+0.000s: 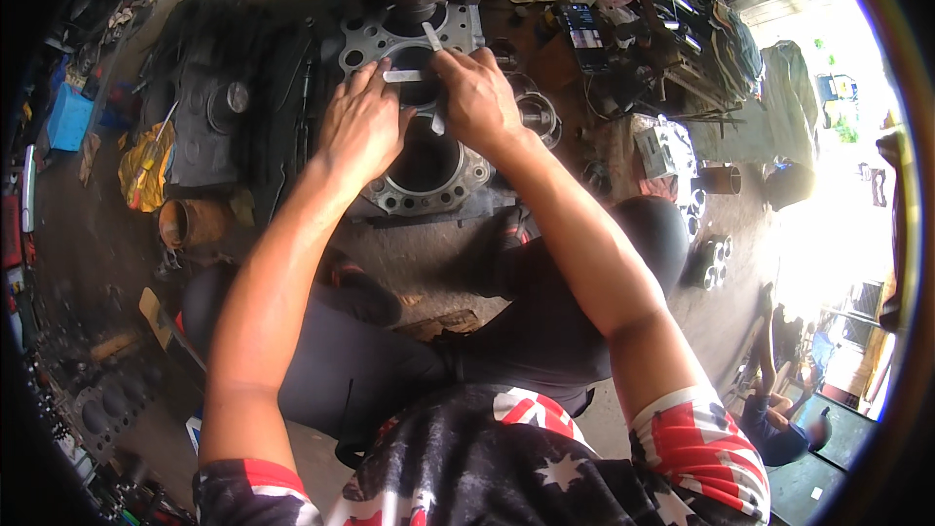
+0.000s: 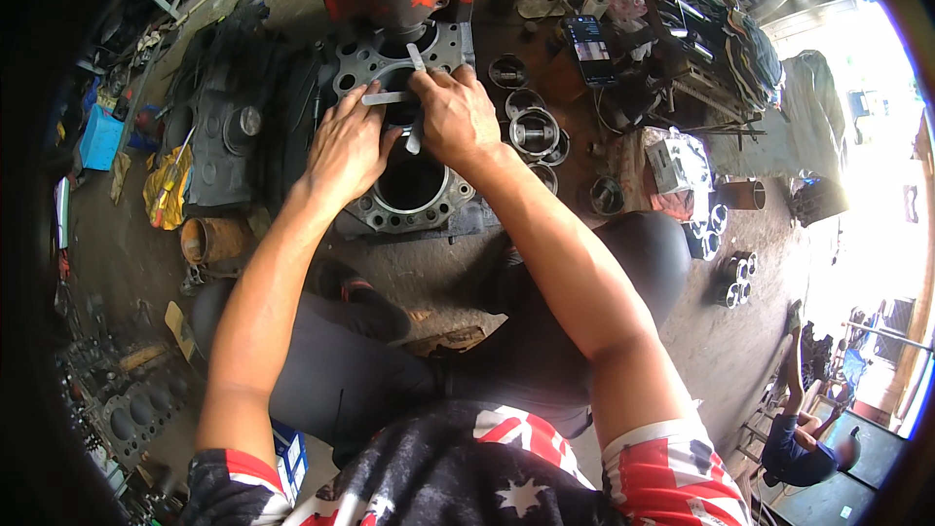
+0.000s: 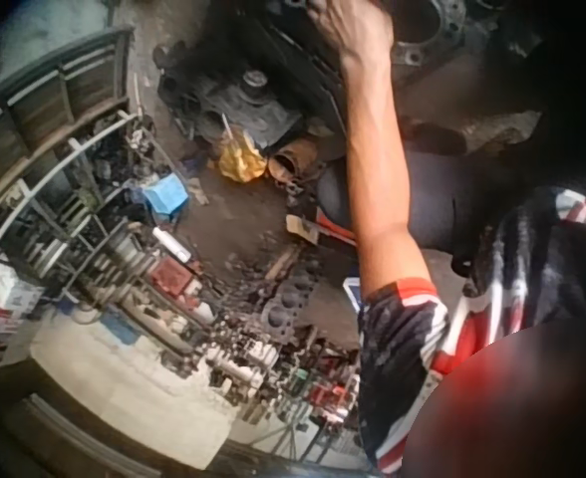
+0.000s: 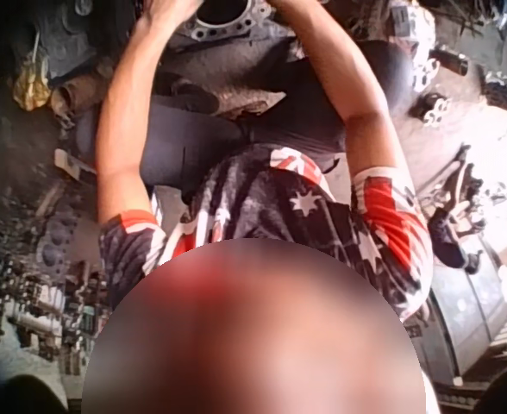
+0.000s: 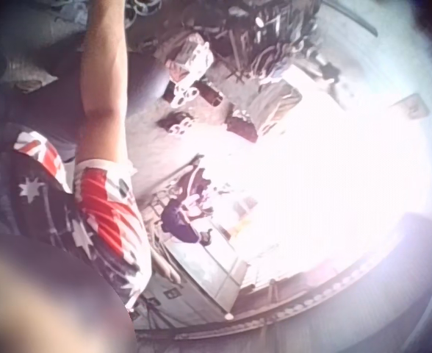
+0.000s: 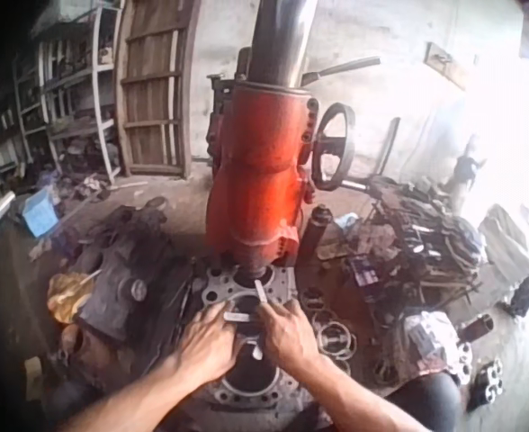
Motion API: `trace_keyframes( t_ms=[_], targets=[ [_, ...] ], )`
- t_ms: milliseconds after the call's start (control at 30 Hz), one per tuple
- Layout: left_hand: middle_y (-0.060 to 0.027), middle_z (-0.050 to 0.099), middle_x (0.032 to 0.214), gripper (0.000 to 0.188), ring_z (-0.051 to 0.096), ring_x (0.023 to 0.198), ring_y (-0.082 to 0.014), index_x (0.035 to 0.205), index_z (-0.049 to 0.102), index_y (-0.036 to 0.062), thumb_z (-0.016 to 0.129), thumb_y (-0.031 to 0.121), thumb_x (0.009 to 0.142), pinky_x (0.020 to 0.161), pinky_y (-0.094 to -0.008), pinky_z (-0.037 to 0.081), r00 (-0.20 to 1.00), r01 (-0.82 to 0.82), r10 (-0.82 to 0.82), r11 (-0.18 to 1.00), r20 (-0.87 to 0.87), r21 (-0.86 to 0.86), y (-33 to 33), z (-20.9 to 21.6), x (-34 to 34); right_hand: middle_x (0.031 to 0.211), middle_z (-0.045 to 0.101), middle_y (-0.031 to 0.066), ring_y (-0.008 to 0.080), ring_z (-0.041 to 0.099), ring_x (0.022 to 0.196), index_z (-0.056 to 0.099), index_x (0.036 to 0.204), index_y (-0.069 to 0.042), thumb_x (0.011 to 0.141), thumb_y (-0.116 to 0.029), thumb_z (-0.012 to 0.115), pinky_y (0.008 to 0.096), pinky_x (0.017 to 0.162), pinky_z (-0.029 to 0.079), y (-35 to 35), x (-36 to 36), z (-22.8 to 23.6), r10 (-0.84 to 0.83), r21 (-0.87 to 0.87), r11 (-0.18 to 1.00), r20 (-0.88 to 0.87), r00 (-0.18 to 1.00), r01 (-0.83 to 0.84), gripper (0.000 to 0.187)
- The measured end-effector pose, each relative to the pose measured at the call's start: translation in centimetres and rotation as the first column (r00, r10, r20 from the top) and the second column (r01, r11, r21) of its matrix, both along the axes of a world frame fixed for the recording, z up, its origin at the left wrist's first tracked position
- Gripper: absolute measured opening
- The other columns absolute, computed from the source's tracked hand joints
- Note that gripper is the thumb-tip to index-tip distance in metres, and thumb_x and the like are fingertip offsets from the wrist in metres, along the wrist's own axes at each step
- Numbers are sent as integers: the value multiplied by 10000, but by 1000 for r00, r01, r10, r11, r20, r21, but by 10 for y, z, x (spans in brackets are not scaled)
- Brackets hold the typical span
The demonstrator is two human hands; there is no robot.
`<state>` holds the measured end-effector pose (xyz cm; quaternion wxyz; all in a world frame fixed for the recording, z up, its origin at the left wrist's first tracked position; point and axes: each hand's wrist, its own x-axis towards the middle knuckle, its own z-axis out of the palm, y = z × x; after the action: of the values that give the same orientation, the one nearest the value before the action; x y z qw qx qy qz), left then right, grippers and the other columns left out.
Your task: The person cleans the bores of an engine block with a cloth, then installs cylindrical liners into the bores. They use a ring compressor tool to compress the liner's edge and push it into place, repeating the process for multiple cylinders.
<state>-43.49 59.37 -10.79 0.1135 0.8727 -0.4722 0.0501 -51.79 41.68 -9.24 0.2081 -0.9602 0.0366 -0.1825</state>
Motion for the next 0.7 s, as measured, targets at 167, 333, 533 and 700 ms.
trace_keyframes(
  t_ms=[167, 333, 533, 700],
  targets=[
    [-193, 548, 1503, 424, 454, 1441, -339, 1281, 638, -57, 637, 253, 990, 1130, -485, 414, 1000, 15, -15, 999, -2, -37, 3, -5, 5, 1379, 650, 181, 434, 582, 1201, 630, 1193, -87, 859, -105, 590, 495, 995, 499, 0, 5, -10, -11, -75, 997, -124, 992, 2, 338],
    [-173, 563, 1500, 362, 460, 1438, -330, 1226, 682, -34, 621, 234, 990, 1125, -478, 418, 1000, -2, 1, 999, -11, -39, 3, -6, 4, 1432, 625, 186, 429, 577, 1231, 615, 1215, -93, 910, -134, 547, 493, 992, 498, -2, 6, -13, 13, -144, 989, -154, 988, -36, 315],
    [-170, 586, 1480, 329, 459, 1442, -323, 1123, 723, -30, 614, 253, 997, 1112, -486, 424, 1000, -20, 20, 1000, -5, -18, 0, -6, 2, 1431, 630, 170, 402, 579, 1229, 619, 1222, -113, 914, -159, 565, 481, 980, 508, -1, 9, -14, 17, -191, 980, -159, 987, -48, 316],
    [-179, 570, 1494, 354, 435, 1463, -336, 1161, 707, -33, 602, 271, 1012, 1119, -499, 420, 1000, -11, 11, 1000, -19, 8, 0, -6, 1, 1435, 629, 160, 393, 570, 1256, 617, 1233, -117, 927, -160, 567, 480, 984, 517, -3, 8, -9, 26, -184, 980, -230, 973, -70, 313]
  ],
)
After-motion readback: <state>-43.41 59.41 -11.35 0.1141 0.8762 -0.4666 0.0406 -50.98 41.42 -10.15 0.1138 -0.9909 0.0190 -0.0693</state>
